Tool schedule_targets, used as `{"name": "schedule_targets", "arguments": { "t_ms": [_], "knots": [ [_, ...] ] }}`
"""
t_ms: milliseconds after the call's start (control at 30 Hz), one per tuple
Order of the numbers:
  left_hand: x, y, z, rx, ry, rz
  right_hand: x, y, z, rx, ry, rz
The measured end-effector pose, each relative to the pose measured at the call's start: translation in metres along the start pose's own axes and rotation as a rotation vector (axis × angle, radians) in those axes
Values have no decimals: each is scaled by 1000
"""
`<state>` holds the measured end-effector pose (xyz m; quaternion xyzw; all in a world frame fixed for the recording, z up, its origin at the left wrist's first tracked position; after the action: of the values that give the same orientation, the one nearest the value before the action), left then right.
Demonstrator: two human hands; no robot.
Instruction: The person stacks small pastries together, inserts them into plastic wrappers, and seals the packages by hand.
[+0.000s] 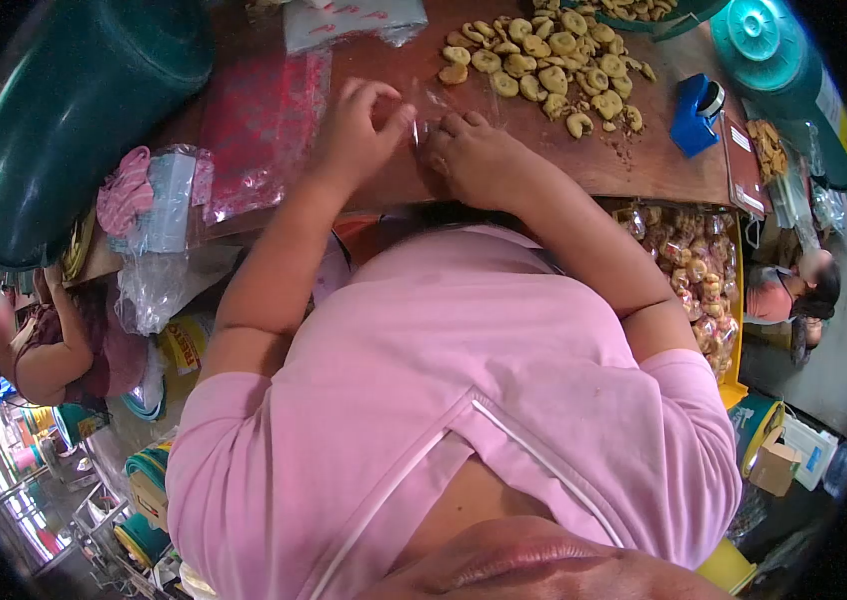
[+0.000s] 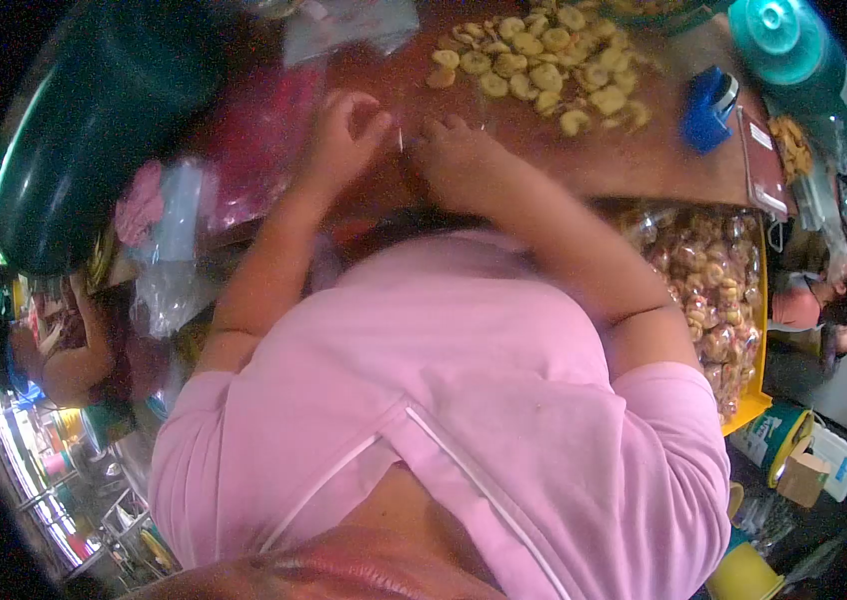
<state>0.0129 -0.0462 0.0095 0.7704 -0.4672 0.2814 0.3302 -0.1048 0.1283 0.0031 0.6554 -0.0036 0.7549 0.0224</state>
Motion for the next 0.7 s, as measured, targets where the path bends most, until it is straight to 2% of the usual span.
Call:
{"name": "schedule_targets", "arguments": {
  "t_ms": [33,67,133,167,200,333,433,533,633,700],
  "knots": [
    [0,-13,-19,66,-147,76,-6,1,-2,23,-15,25],
    [-20,-26,-12,-36,-196,125,5,0,0,-19,72,93],
    [-30,-39,-26,-99,-106,97,39,0,10,-97,248,231],
    [-32,-43,-28,-133,-59,84,41,0,12,-128,296,226],
    [-34,-38,-22,66,-337,241,43,-2,14,-162,344,219],
    [-27,-27,-12,1,-129,231,53,-22,15,-235,643,59],
    [-35,-25,-15,-76,-37,161,38,-32,16,-251,701,-175],
    [-46,-27,-34,-63,122,83,20,-33,15,-218,721,-277],
    [-48,-22,-43,-49,153,49,26,-36,12,-362,810,-29],
    [-49,-19,-40,-37,168,49,35,-45,15,-199,482,-126]
  ]
}}
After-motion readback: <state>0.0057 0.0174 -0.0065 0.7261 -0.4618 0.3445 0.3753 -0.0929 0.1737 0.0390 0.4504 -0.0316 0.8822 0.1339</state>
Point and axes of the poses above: each hand's wrist, its own y-axis towards the middle knuckle, its own x-axis out of the back of the hand, z = x × y, the point moved 1 cm from there along y, towards the middle knuckle, and after that the axes turned 7 degrees about z, right-handed, at the moved point
